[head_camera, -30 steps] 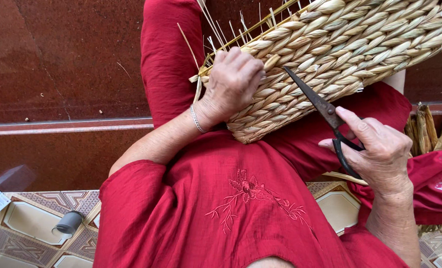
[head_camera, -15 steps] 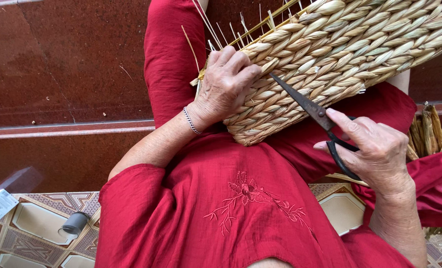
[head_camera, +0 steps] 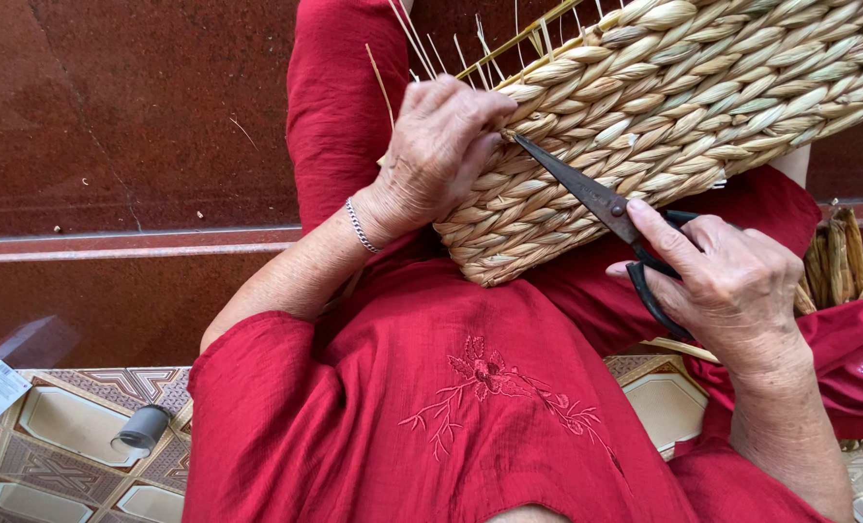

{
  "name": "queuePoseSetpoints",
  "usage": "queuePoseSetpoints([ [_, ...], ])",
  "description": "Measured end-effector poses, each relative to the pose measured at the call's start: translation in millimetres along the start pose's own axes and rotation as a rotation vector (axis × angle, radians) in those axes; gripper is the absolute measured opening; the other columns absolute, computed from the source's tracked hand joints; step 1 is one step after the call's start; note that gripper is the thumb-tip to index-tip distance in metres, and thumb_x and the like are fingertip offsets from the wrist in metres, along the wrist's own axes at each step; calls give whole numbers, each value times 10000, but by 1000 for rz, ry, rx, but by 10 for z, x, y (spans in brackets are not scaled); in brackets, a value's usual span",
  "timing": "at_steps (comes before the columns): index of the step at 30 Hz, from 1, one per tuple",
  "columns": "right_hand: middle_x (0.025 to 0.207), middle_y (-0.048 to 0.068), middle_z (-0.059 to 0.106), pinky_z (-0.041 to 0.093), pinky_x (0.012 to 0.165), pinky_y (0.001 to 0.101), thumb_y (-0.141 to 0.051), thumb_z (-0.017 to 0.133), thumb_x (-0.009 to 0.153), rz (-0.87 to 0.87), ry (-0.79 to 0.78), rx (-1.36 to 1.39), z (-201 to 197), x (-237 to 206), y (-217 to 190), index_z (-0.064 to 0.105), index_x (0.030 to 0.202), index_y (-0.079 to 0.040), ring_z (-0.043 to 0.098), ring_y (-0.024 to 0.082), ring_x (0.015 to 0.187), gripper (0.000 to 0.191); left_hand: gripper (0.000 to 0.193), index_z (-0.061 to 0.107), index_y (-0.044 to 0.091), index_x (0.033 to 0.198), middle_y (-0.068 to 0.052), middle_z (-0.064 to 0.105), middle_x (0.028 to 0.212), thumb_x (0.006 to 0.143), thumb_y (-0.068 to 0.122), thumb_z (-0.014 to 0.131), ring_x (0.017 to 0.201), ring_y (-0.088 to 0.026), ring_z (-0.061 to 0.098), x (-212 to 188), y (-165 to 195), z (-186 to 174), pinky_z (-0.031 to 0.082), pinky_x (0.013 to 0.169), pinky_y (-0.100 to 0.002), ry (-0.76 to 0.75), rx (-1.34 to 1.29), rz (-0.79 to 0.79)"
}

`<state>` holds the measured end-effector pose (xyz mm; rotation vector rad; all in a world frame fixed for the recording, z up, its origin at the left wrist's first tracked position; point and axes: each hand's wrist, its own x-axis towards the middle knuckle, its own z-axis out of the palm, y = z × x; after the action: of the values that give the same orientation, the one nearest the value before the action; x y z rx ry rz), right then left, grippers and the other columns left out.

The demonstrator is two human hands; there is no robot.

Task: The person sits on the floor with a woven water hyacinth basket on their lap and uses scissors to trim protruding straw ends and loose fibers from the basket's sides and rim. They then bend and tuck a flat strip of straw along the basket rim by hand, working around the edge.

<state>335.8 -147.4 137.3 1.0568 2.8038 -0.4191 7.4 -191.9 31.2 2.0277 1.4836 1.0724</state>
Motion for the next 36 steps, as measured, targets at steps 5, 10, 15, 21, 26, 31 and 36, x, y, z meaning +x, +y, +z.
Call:
queuePoseSetpoints([
  [5,791,54,562,470,577,364,-465,878,818,29,-8,-48,-18,-3,-84,725,1381,-219,565,219,619,633,479,581,83,1254,-65,592,1220,873,141,865,1169,-260,543,223,-246,-170,418,1000,-412,-107,101,6],
  [10,780,46,552,485,579,354,-404,867,830,65,-41,-22,1,-12,-189,703,1420,-195,585,197,631,646,441,690,93,1137,-97,598,1140,774,269,870,1161,-301,535,557,-427,-231,386,1000,-457,-329,117,58],
  [15,752,67,544,471,553,372,-397,856,849,86,-48,69,-2,-19,-240,679,1408,-146,586,221,617,638,315,762,54,962,-133,666,950,764,286,843,1038,-321,564,864,-500,-64,385,960,-488,-774,-7,-161],
  [21,776,67,571,477,575,382,-369,858,825,103,-73,119,-96,-34,-230,674,1428,-162,593,226,624,664,510,722,38,1205,-112,782,977,748,256,782,822,-204,764,778,-653,29,636,734,-357,-819,-523,-477],
  [26,792,63,585,475,570,378,-366,870,798,100,-84,111,-204,-37,-253,695,1399,-173,590,224,616,655,476,750,-6,1181,-143,785,969,775,241,782,835,-207,756,676,-704,117,615,748,-326,-746,-442,-437],
  [31,796,75,593,471,553,381,-379,891,790,43,-47,39,-190,63,-263,718,1351,-179,581,236,593,620,550,718,-35,1185,-159,761,962,736,265,823,831,-215,749,662,-738,150,616,742,-321,-701,-454,-436],
  [36,771,51,581,467,540,370,-359,890,792,59,-110,28,-272,59,-311,726,1368,-186,584,213,589,624,606,757,-10,1186,-128,785,977,720,363,864,868,-190,752,689,-819,87,617,760,-317,-861,-663,-606],
])
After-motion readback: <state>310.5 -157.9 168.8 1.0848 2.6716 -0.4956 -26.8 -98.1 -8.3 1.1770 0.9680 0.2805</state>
